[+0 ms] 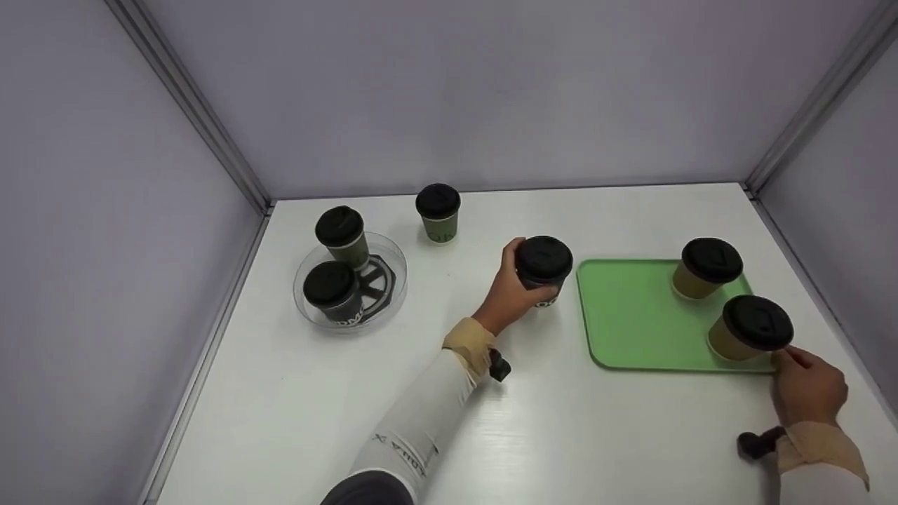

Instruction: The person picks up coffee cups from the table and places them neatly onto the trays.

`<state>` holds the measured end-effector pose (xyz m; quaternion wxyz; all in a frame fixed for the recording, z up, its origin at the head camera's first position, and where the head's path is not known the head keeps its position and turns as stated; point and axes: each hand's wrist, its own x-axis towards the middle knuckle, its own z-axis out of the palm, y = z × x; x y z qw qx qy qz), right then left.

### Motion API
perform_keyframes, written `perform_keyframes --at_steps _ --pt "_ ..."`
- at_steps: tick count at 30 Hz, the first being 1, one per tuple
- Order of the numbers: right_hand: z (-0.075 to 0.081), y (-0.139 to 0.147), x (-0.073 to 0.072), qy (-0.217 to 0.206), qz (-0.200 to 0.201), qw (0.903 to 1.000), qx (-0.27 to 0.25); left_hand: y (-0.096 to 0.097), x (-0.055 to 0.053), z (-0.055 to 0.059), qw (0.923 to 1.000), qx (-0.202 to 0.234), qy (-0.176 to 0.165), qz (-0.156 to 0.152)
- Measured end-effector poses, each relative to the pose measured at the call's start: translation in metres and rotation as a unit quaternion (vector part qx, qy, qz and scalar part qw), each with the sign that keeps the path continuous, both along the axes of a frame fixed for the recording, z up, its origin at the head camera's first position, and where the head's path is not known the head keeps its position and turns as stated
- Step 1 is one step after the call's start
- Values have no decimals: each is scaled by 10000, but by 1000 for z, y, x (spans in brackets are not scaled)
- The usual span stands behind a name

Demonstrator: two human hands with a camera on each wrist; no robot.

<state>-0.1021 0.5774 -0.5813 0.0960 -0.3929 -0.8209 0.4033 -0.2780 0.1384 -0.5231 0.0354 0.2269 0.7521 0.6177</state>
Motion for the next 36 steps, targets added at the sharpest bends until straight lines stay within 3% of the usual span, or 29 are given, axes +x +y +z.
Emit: perform_keyframes --at_steps 10,22,28,36 --pt "-4 0 3 132 74 9999 49 38 14 2 9991 196 133 -364" --pt "-6 4 2 85 138 9998 66 66 27 4 9982 410 102 -435" --pt "-7 3 4 37 190 9997 121 79 33 1 9986 189 73 -482" --pt "-5 5 1 42 110 9999 -9 100 41 -1 9978 -208 274 -569"
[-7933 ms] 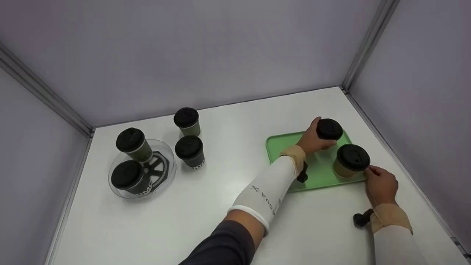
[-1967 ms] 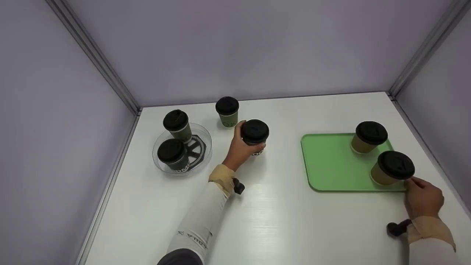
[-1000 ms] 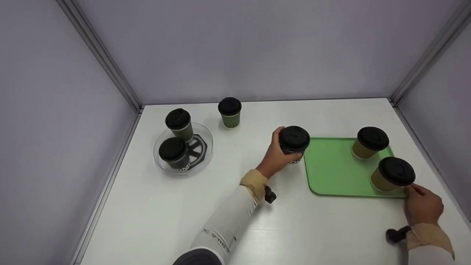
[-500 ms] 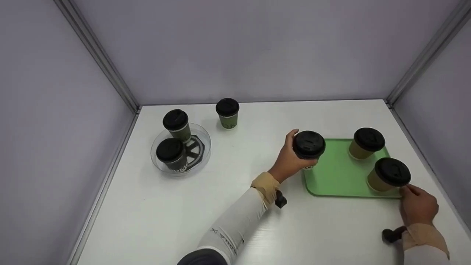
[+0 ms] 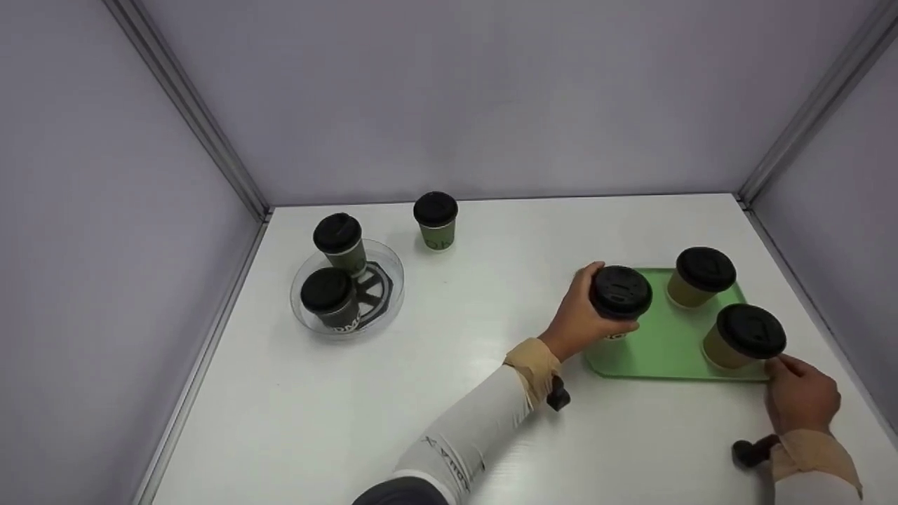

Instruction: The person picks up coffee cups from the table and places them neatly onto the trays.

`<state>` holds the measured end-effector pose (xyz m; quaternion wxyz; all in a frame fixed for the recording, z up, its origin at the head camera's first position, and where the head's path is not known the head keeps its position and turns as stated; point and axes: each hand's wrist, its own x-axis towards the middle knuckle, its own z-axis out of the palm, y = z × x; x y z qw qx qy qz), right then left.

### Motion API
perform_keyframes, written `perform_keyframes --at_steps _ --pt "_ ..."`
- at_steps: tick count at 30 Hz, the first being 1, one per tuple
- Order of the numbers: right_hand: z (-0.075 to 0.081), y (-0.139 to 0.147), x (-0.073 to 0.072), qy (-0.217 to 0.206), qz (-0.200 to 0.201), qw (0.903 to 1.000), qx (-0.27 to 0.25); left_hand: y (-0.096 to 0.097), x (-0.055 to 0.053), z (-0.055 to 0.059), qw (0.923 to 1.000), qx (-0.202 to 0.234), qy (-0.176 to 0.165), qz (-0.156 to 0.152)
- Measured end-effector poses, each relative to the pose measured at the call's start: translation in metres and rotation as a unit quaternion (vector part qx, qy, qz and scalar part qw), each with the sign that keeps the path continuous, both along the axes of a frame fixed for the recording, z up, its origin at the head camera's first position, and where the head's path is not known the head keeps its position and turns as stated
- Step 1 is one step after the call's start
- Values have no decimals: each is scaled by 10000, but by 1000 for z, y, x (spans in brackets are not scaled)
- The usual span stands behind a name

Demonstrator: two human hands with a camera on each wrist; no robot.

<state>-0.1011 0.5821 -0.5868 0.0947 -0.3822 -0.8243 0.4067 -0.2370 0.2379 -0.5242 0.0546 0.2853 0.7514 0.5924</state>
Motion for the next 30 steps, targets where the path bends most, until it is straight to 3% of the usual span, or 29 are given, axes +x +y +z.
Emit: perform_keyframes --at_steps 7,16,23,30 --pt "-2 1 2 -81 -70 9999 -40 14 9 -8 9997 -167 127 104" --pt "3 0 -1 -32 -57 9999 -102 26 12 -4 9998 -133 174 21" --pt "7 -2 1 43 -194 9995 -256 37 17 -6 9991 -236 167 305" --pt "0 1 -1 2 -61 10000 -47 39 20 -14 9988 -329 142 329"
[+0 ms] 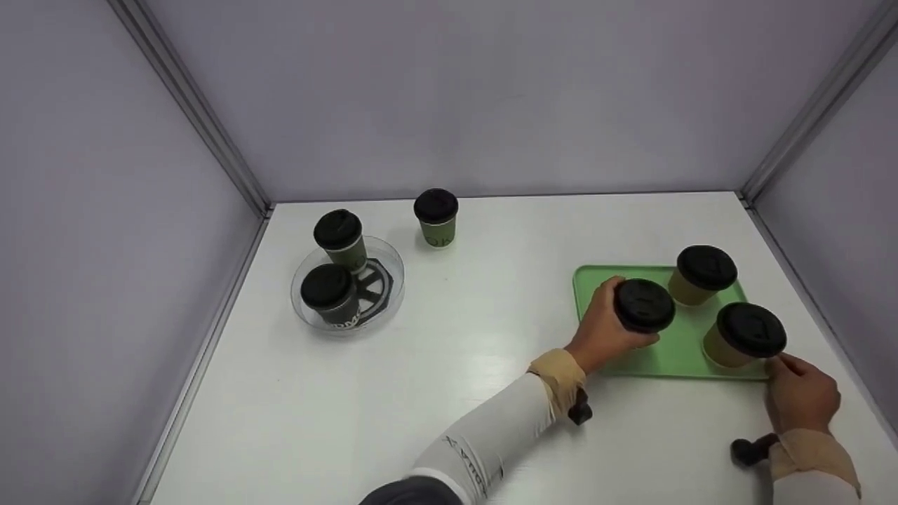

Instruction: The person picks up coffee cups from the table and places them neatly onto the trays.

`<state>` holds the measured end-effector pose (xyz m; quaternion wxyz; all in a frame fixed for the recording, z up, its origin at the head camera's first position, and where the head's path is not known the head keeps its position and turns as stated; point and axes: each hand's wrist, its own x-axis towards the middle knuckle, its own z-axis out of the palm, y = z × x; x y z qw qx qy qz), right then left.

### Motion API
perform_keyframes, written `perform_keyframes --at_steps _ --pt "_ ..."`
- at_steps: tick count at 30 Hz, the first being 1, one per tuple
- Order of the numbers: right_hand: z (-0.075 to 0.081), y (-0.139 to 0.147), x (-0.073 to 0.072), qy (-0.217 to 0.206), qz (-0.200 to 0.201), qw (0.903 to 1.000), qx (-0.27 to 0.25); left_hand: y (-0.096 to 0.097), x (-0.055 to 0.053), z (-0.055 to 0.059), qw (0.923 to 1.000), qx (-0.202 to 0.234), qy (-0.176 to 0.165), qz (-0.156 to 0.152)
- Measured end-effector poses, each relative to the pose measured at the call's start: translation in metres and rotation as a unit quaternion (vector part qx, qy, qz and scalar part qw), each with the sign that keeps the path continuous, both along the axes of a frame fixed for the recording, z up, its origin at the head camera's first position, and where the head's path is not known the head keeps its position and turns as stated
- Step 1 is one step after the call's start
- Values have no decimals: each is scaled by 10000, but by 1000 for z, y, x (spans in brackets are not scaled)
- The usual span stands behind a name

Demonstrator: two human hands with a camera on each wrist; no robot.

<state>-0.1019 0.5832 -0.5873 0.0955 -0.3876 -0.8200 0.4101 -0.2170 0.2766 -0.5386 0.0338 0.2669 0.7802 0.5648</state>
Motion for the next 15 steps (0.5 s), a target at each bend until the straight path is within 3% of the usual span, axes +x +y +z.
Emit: perform_keyframes --at_steps 15 --pt "2 -2 0 4 -53 10000 -40 8 7 -5 9994 -294 122 105"
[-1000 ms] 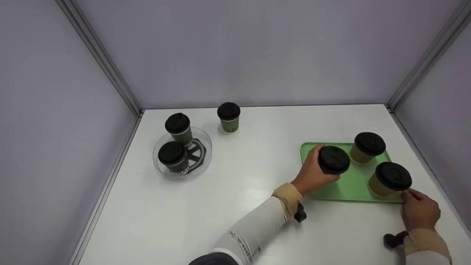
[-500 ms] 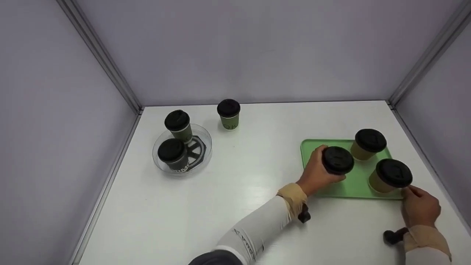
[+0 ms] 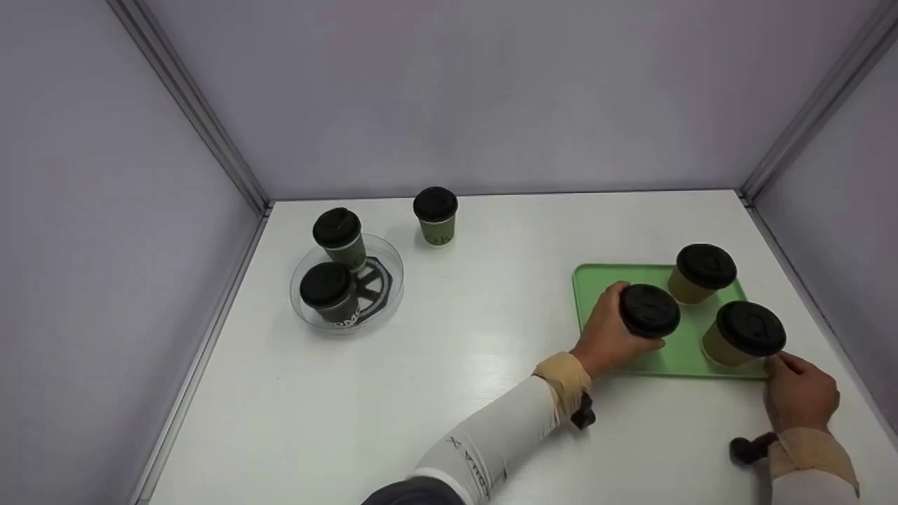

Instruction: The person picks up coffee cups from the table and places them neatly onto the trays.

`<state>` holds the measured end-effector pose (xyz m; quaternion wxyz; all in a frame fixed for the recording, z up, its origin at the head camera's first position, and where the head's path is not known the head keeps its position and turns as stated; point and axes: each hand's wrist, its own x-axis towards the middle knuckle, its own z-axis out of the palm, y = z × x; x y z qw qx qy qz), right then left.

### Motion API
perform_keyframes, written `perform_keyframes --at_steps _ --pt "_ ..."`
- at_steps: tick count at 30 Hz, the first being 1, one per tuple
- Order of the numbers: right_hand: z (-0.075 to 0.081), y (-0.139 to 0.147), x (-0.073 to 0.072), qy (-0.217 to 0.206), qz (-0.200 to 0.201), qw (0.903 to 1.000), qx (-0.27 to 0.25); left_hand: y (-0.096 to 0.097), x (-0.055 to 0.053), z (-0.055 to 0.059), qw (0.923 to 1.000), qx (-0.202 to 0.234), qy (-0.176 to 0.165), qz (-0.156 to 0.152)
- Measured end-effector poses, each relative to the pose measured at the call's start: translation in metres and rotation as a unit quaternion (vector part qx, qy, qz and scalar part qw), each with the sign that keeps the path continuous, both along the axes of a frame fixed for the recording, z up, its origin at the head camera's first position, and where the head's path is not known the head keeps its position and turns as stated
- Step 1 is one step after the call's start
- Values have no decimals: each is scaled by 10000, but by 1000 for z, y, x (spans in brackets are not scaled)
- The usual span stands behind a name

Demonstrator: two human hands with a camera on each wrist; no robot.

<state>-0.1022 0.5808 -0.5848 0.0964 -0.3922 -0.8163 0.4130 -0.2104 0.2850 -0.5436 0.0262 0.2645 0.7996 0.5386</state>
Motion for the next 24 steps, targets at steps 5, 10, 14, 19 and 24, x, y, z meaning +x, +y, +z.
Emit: perform_keyframes --at_steps 5,10,14,19,24 --pt "1 -1 -1 -20 25 10000 75 0 0 -4 10000 -7 24 30" --pt "0 -1 -1 -9 17 10000 86 0 1 -6 9999 -37 33 118" --pt "-1 -1 -1 1 44 10000 30 0 4 -6 9995 -167 138 229" --pt "-2 -1 -1 -52 11 10000 -37 1 8 -5 9982 -400 174 411" --pt "-1 -1 1 -81 -53 9999 -61 5 11 -4 9962 -519 238 651"
